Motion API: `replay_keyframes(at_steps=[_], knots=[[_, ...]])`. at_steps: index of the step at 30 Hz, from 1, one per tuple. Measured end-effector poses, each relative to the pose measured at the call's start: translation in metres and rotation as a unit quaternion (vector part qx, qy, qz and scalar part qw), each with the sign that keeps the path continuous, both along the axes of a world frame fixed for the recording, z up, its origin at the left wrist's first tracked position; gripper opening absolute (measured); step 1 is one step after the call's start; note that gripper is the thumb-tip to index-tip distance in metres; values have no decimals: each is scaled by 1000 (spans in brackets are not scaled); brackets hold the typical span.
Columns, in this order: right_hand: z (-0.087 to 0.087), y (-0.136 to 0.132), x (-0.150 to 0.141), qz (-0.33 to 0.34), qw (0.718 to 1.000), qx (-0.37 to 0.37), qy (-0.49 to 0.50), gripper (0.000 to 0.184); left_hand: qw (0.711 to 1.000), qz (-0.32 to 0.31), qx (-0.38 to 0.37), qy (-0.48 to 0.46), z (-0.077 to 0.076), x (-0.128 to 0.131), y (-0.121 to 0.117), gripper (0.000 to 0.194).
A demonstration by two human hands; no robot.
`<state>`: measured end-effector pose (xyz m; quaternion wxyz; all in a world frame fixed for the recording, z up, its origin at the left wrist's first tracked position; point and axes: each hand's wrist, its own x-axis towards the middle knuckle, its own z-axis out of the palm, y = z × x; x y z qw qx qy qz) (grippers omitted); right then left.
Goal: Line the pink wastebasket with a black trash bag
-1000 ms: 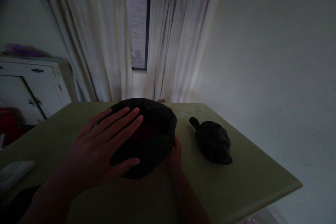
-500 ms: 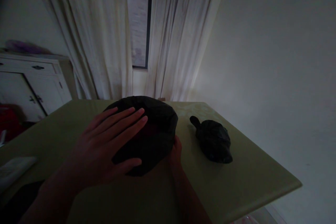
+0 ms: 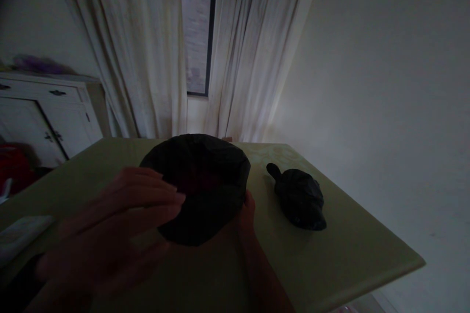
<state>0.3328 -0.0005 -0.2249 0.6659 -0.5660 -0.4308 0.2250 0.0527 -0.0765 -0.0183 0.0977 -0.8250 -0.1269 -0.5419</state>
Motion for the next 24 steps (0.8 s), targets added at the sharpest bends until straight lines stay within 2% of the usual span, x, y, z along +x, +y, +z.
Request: replay_keyframes(at_steps=[2,3,5,8,11,17,24], knots=[[1,0,1,1,1000,4,14,27,997,-52,-28,-59,-3,-6,-4,10],[2,1,1,4,1000,6,17,29,994,-61,-33,-81,-3,-8,-5,13],[3,0,0,6,1000,7,17,31,995,-38,-30,-83,-1,-11,-7,19],[2,0,0,8,1000,9,10,27,999,29,-17,2,5,-10,-5,7],[0,0,2,12,1000,-3,-4,24,995,62,-18,78,9,-8,0,14],[-2,1,5,3,1000,-9,2,26,978,132,-51,155,1,-7,8,13],[2,0,3,-4,1000,13,5,26,965,140,-80,208,-4,-7,12,15]])
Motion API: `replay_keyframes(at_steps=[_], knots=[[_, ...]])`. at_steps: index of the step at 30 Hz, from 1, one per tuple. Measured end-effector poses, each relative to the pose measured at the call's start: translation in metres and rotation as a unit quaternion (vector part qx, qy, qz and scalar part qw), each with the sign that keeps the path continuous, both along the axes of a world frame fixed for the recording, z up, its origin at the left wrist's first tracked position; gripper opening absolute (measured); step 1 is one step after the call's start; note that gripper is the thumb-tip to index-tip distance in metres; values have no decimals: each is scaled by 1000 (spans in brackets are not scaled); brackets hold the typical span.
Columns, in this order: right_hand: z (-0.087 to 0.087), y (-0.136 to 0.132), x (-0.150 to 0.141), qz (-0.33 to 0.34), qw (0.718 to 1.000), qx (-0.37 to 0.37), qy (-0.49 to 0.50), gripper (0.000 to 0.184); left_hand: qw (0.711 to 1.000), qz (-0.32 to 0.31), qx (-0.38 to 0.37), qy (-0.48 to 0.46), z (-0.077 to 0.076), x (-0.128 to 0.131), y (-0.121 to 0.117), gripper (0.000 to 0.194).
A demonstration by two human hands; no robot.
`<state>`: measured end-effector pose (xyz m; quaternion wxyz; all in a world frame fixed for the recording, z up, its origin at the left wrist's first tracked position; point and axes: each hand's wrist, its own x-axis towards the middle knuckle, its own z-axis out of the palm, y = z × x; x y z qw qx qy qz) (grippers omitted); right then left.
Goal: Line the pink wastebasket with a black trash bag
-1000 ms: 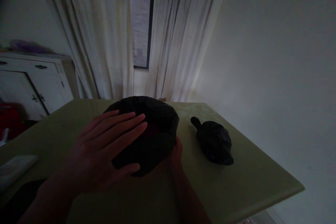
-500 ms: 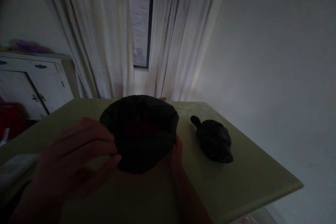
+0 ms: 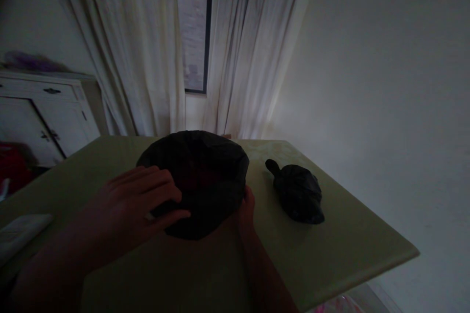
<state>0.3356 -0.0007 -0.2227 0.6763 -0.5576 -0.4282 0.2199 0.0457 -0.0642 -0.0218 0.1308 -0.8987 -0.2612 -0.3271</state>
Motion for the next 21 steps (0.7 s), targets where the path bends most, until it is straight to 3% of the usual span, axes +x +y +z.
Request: replay_keyframes(at_steps=[13,21], knots=[[-2,1,2,14,1000,-11,-18,26,1000,4,-21,-9,0,0,-3,15],[-12,6,5,5,1000,9,-4,23,999,6,-30,-19,0,1,-5,29]])
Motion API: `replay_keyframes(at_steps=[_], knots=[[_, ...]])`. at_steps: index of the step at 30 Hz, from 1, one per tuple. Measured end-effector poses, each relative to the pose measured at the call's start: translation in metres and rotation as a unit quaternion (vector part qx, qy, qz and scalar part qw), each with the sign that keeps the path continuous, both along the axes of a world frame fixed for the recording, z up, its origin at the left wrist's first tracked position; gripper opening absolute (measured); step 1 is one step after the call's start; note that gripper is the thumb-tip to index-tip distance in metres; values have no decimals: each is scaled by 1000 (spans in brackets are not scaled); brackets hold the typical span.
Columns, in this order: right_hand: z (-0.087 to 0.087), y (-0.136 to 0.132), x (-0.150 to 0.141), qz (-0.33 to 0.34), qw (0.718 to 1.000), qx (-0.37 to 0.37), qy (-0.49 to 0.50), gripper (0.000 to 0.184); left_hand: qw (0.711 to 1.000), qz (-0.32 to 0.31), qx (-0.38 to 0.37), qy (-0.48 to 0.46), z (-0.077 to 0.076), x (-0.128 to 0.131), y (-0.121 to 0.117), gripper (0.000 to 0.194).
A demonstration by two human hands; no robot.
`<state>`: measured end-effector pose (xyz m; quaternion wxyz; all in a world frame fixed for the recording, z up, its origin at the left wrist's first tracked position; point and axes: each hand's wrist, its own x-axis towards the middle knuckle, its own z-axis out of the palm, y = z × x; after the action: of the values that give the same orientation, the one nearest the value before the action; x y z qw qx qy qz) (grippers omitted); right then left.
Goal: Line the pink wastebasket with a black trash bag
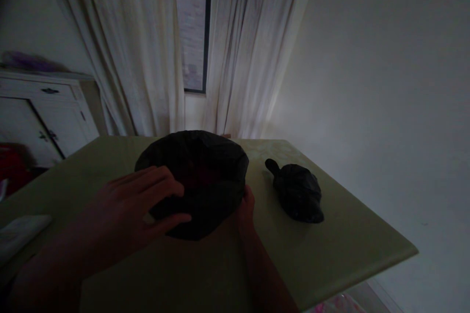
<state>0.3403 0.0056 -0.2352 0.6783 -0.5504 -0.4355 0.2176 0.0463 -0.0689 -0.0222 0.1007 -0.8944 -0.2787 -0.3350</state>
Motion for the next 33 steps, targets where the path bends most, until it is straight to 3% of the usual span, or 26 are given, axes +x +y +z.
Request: replay_keyframes(at_steps=[11,16,26,33], knots=[[12,-6,-4,16,1000,-2,18,26,1000,-5,-2,11,0,2,0,25],[12,-6,-5,9,1000,-11,17,23,1000,-8,2,5,-1,4,0,32],[6,-3,-1,13,1000,-12,5,29,1000,-6,10,7,2,4,-1,19],[10,-6,-5,-4,999,-33,4,31,1000,-6,1,2,-1,4,-1,25]])
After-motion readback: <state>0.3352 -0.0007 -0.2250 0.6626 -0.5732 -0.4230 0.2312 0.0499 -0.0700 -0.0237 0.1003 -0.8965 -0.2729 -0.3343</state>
